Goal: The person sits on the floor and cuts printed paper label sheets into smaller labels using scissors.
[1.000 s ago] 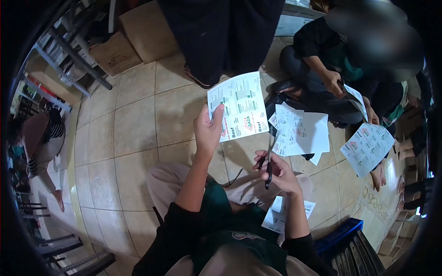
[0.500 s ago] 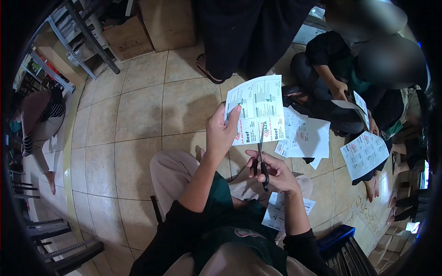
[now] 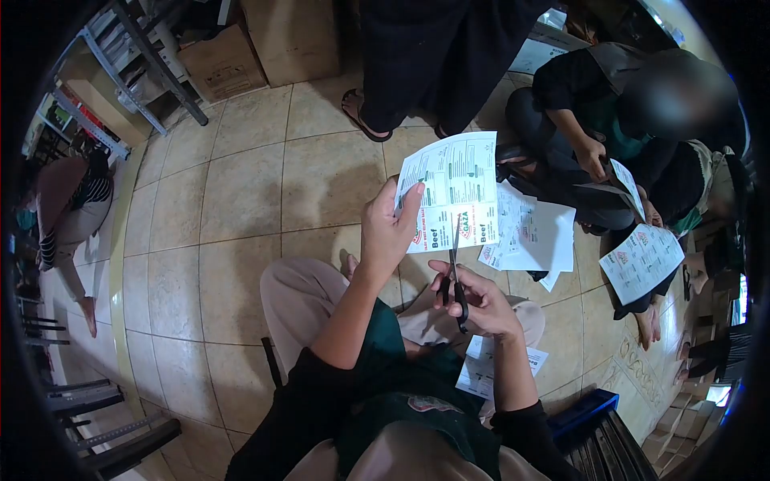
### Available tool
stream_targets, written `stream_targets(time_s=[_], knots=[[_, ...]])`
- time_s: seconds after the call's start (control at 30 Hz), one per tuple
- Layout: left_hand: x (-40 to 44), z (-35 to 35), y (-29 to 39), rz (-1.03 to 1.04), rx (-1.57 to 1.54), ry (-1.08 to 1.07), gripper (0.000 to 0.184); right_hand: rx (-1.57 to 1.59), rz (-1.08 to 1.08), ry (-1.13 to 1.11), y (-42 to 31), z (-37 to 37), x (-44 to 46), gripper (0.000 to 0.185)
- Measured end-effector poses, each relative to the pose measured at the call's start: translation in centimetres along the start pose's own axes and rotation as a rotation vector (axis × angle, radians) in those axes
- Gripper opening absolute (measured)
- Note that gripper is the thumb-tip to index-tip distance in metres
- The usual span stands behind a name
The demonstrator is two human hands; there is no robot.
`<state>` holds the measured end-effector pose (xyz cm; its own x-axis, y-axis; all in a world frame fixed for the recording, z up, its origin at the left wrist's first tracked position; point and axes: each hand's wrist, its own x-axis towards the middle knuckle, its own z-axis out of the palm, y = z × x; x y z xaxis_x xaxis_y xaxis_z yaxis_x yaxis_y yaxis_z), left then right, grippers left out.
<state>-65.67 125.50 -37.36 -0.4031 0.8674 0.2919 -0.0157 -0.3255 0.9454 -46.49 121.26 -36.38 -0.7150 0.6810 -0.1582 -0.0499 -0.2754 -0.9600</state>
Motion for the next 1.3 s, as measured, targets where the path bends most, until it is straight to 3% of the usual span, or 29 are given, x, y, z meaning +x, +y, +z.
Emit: stream_targets(time_s=[0.3, 0.47, 1.0, 1.07, 1.13, 1.2, 1.23, 1.3], knots=[[-0.1, 0.2, -0.2, 0.012, -0.016, -0.016, 0.018, -0.011, 0.039, 0.038, -0.1, -0.1, -0.4, 0.073], [-0.1, 0.2, -0.2, 0.009, -0.045, -0.012, 0.018, -0.096, -0.007, 0.025, 0.1, -0.2, -0.5, 0.059], [-0.3, -0.1, -0.3, -0.023, -0.084, -0.009, 0.020, -0.186, -0.008, 0.127, 0.5, 0.1, -0.5, 0.055], [-0.6, -0.2, -1.2, -0.017, -0.102, 0.009, 0.019, -0.267, -0.077, 0.134, 0.9, -0.2, -0.7, 0.056], [-0.7, -0.5, -1.1, -0.141, 0.027, 0.011, 0.025, -0.382, -0.073, 0.124, 0.7, -0.8, -1.0, 0.052], [-0.6, -0.1, -0.7, -0.182, 0.015, 0.030, 0.030, -0.418, -0.246, 0.129, 2.9, -1.7, -0.7, 0.050], [-0.6, -0.2, -1.4, -0.151, 0.065, 0.046, 0.029, -0.293, -0.214, 0.100, 2.7, -1.6, -0.6, 0.051], [-0.2, -0.4, -1.7, -0.015, 0.056, -0.051, 0.024, -0.370, -0.204, 0.079, 1.1, -1.3, -0.7, 0.052]])
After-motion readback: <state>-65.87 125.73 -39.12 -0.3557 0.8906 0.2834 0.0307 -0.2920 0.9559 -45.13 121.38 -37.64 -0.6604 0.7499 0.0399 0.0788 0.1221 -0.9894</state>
